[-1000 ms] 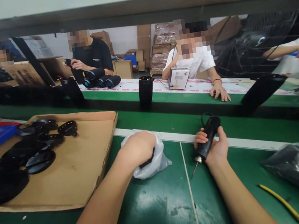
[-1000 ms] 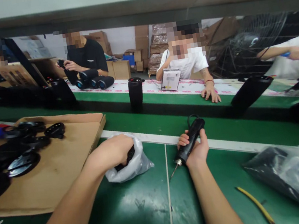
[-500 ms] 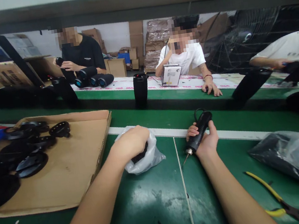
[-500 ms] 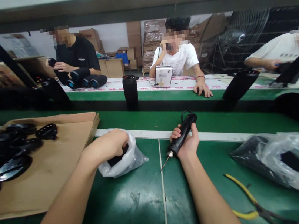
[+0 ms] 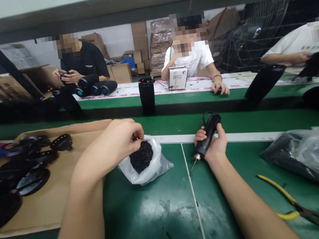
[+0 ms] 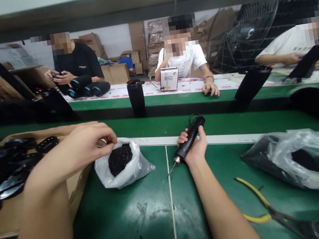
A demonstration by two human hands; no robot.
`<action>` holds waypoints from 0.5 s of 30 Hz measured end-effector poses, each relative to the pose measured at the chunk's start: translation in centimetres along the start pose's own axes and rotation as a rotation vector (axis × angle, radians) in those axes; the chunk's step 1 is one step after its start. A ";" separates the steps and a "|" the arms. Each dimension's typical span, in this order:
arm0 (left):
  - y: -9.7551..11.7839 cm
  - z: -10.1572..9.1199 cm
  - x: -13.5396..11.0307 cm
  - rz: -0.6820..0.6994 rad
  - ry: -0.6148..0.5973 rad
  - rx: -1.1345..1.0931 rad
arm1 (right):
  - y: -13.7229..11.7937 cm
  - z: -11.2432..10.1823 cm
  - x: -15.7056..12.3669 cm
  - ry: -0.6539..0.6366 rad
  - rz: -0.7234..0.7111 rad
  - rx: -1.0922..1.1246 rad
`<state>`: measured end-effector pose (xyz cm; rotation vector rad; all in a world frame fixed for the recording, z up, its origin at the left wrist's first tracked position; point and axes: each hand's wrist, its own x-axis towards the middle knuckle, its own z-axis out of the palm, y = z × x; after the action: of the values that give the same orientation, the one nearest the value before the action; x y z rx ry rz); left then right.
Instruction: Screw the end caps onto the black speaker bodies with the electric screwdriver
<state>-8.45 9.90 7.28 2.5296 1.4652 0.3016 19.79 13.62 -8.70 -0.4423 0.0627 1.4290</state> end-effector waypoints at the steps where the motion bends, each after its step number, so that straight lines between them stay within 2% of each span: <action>1: -0.2 0.4 0.2 0.002 -0.036 -0.017 | 0.0 0.0 0.0 0.001 -0.001 -0.005; 3: -0.8 1.0 0.6 0.000 -0.102 -0.039 | 0.0 0.1 0.0 0.002 -0.003 -0.014; 5: -1.3 1.0 0.8 -0.013 -0.117 -0.061 | 0.0 0.1 0.1 0.002 -0.004 -0.021; 7: -1.4 0.5 0.6 -0.030 -0.014 -0.094 | 0.0 0.1 0.1 0.004 -0.004 -0.026; 8: -1.3 0.3 0.6 -0.038 0.135 -0.120 | 0.0 0.2 0.2 0.005 -0.004 -0.027; 9: -1.0 0.1 0.5 -0.045 0.348 -0.152 | 0.0 0.2 0.2 0.006 -0.005 -0.029; 11: -0.4 0.1 0.5 -0.043 0.848 -0.220 | 0.0 0.4 0.3 0.008 -0.009 -0.028; 12: 0.0 0.3 0.6 -0.008 1.037 -0.277 | -0.1 0.4 0.3 0.008 -0.011 -0.027; 13: 0.4 0.6 0.8 0.048 1.149 -0.343 | -0.1 0.5 0.3 0.007 -0.012 -0.024; 14: 0.8 1.0 1.0 0.096 1.190 -0.408 | -0.2 0.5 0.3 0.006 -0.013 -0.022; 15: 1.1 1.3 1.3 0.118 1.181 -0.454 | -0.2 0.5 0.4 0.004 -0.012 -0.019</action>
<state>-6.54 10.37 6.45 2.0284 1.2256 2.1118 19.98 14.13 -8.35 -0.4601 0.0493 1.4175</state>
